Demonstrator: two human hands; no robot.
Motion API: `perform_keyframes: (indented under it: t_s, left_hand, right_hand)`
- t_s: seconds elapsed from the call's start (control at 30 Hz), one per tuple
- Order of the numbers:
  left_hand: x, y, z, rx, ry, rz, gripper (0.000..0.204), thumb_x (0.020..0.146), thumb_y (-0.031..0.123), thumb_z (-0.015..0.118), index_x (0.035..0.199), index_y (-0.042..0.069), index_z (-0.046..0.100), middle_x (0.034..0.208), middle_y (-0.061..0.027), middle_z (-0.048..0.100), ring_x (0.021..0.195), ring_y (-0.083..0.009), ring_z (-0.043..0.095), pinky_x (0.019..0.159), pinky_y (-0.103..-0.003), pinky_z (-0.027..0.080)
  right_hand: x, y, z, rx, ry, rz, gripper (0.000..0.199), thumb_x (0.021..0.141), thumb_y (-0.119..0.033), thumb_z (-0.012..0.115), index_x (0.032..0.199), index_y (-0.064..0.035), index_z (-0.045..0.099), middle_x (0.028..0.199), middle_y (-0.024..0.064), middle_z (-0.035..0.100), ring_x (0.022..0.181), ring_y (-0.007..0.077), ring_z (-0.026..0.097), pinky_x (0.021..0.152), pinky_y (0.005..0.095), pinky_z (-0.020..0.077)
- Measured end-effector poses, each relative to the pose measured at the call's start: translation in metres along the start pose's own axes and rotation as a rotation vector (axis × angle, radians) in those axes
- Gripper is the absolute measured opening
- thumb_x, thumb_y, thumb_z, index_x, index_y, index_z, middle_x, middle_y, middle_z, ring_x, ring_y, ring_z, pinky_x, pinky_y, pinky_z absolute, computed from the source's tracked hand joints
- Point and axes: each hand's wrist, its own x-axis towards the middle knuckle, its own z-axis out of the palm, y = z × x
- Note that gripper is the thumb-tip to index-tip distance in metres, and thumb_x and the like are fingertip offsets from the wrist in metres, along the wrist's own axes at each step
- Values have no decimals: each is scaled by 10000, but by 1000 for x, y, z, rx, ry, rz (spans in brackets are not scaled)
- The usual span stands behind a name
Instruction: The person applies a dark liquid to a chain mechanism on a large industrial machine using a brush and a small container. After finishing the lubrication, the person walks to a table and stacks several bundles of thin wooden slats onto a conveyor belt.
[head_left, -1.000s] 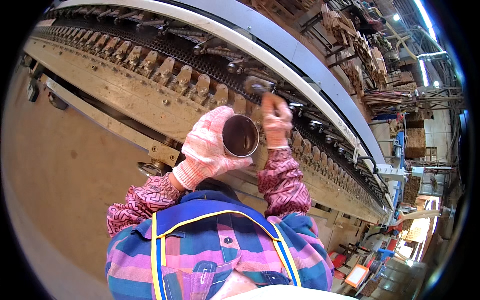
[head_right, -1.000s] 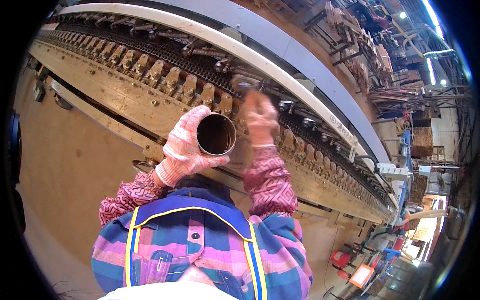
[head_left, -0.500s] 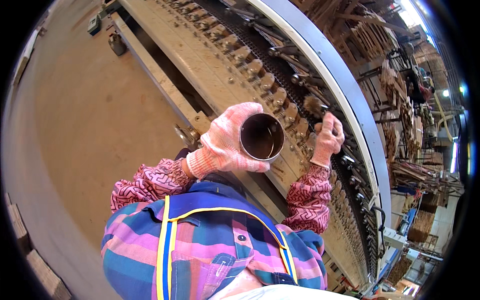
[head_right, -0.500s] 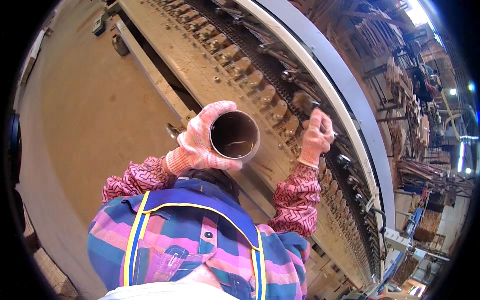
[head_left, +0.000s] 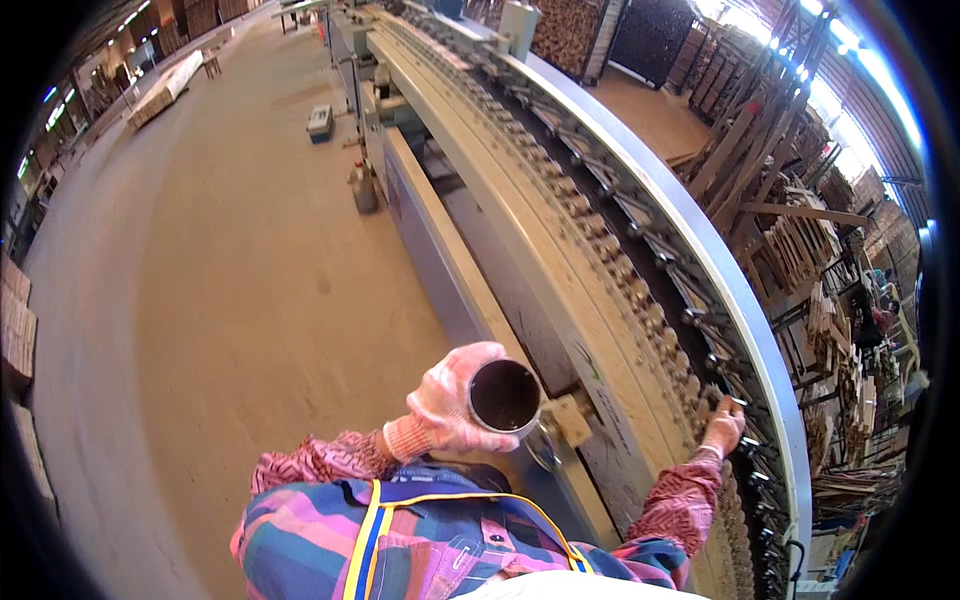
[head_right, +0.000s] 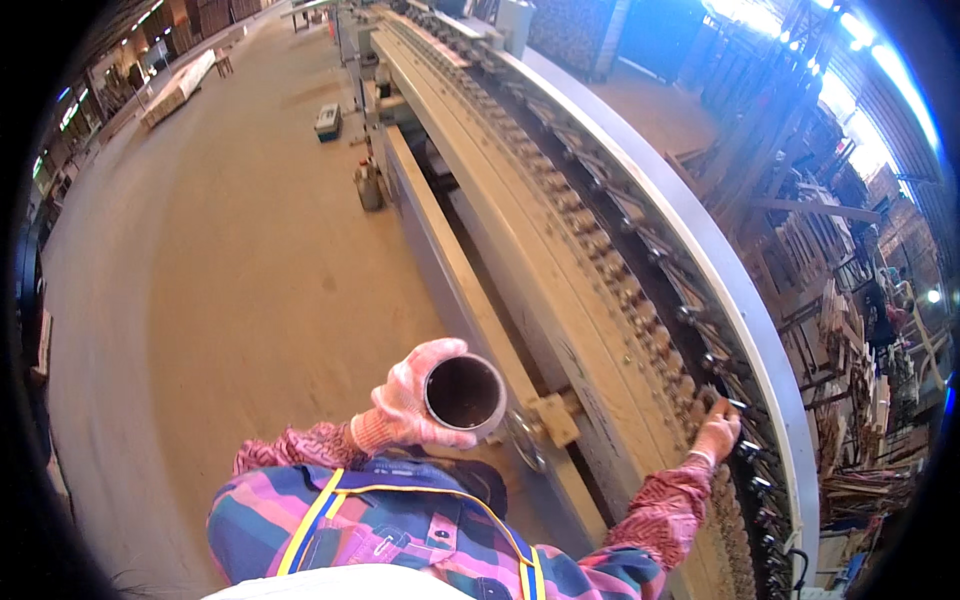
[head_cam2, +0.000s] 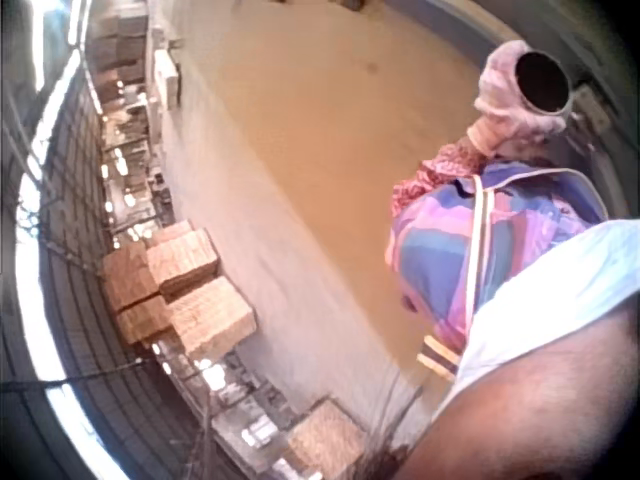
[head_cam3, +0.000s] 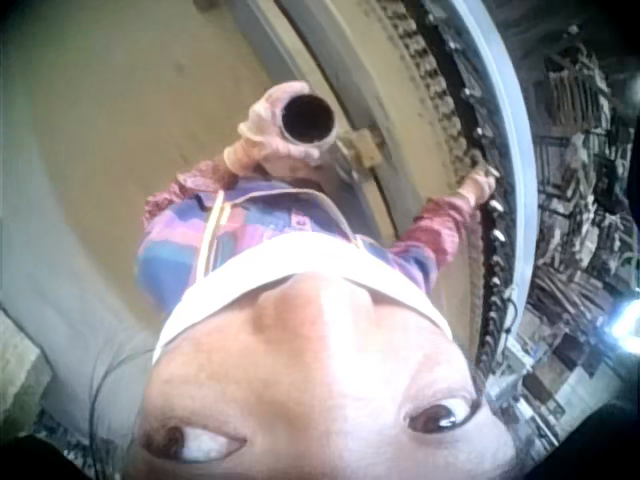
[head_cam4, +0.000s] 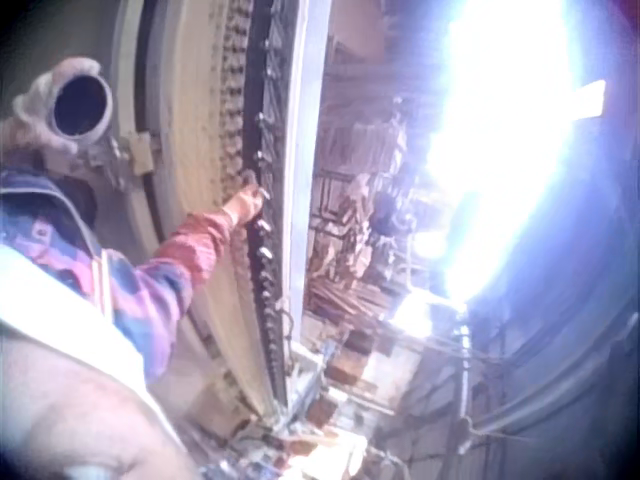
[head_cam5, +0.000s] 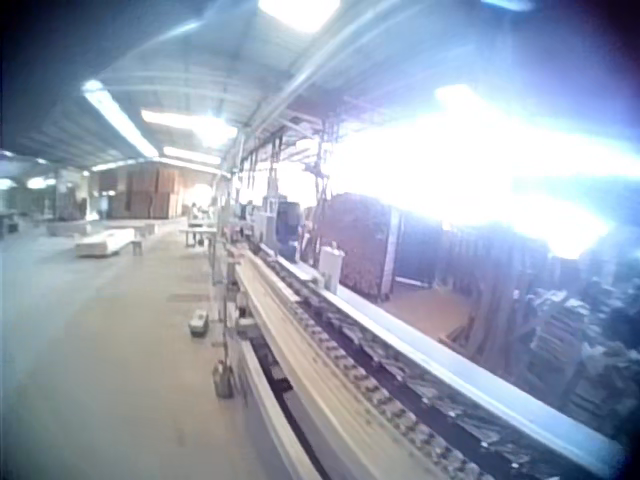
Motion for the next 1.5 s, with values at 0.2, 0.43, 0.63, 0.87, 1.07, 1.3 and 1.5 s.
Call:
perform_keyframes:
  t_s: [0.2,0.43,0.63,0.87,1.07,1.3,1.5]
  left_hand:
    - [-26,-65,-91,-91,50,26,1129,499,318,1029,1411,-2,448,1309,-140,579,1176,-254,619,1047,-392,505]
    - [-32,-83,-142,-143,223,-312,1074,503,129,973,1425,6,435,1270,-131,621,1169,-255,629,1051,-405,511]
    - [14,-112,-133,-222,156,-352,1097,499,157,966,1442,1,426,1300,-138,601,1197,-266,609,1075,-412,487]
    - [137,-144,-120,-307,17,-297,1092,515,117,960,1450,3,408,1297,-148,597,1180,-259,612,1041,-396,509]
    - [247,-181,-104,-227,-137,-131,1093,538,95,969,1452,8,377,1288,-160,596,1169,-248,620,1013,-377,531]
    - [331,-218,-79,-238,-48,-92,1151,517,210,984,1479,20,383,1333,-171,588,1219,-290,600,1074,-425,491]
    - [383,-232,-77,-258,-105,-122,1100,556,164,982,1454,-7,372,1307,-170,583,1179,-267,617,1029,-392,517]
  right_hand:
    - [-18,60,4,-363,481,-310,306,1014,-175,527,1281,-117,665,1271,84,678,977,211,686,852,305,545]
    - [-110,-213,6,701,119,194,325,938,-318,735,1157,-79,721,837,1,701,650,56,596,577,224,454]
    - [-112,-295,40,811,21,184,357,929,-415,736,1113,-108,745,754,-28,685,609,41,561,573,220,438]
    - [-59,-368,79,711,-54,148,278,919,-376,747,1050,-130,753,753,-25,687,638,50,601,620,227,485]
    - [-15,-416,108,716,-259,145,253,930,-309,742,1068,-97,758,747,-29,680,611,46,587,584,212,471]
    - [6,-478,165,878,-404,46,223,922,-240,755,1069,-73,760,935,26,751,766,77,684,727,228,548]
    - [34,-506,260,310,-220,-127,234,901,-346,741,1085,-203,764,1062,84,761,942,221,735,854,301,561]
